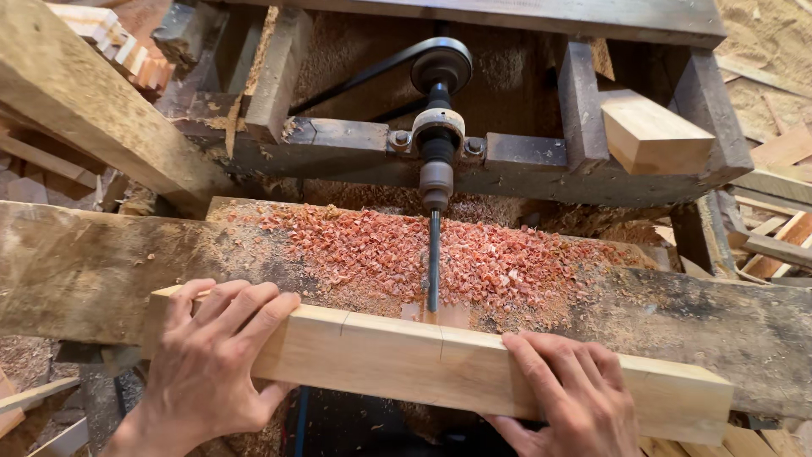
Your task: The person uses a drill press to bore elongated holes into a wooden plank, then places the finished piece on a stack of similar planks. The person then picks up another plank and positions it under the drill.
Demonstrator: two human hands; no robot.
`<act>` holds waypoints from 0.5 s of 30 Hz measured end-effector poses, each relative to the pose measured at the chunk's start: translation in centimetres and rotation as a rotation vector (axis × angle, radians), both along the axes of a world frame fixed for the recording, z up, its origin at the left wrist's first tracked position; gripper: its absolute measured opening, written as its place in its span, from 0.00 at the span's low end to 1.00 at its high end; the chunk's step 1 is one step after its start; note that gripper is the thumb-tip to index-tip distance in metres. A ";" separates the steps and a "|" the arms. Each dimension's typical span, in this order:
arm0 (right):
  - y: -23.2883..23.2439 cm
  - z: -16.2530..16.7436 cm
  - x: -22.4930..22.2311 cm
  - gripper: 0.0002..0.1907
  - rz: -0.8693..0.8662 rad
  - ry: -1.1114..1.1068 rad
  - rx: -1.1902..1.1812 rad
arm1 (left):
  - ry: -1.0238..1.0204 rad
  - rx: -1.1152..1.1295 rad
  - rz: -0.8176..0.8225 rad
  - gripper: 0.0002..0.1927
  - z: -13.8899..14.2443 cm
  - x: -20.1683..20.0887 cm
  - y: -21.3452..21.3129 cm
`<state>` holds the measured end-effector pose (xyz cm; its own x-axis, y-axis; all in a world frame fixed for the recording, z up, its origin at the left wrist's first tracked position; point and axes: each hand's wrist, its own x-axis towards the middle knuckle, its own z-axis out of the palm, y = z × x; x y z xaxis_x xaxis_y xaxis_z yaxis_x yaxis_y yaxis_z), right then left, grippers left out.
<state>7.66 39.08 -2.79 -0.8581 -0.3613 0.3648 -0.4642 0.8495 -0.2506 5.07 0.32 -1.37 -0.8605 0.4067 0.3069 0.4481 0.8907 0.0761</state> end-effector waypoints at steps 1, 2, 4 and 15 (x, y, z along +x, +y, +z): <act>0.2 -0.1 -0.2 0.51 0.001 -0.022 0.023 | -0.025 -0.003 0.004 0.49 0.0 -0.3 -0.1; 0.3 -0.2 -0.5 0.51 0.004 -0.035 0.054 | -0.032 -0.023 -0.008 0.50 0.0 -0.6 -0.1; 0.6 -0.4 -0.9 0.51 0.010 -0.057 0.116 | -0.040 -0.063 -0.034 0.53 -0.1 -1.2 -0.1; 0.0 -1.9 -1.9 0.52 -0.099 -0.074 0.202 | -0.002 -0.038 -0.022 0.50 -1.4 -2.3 0.0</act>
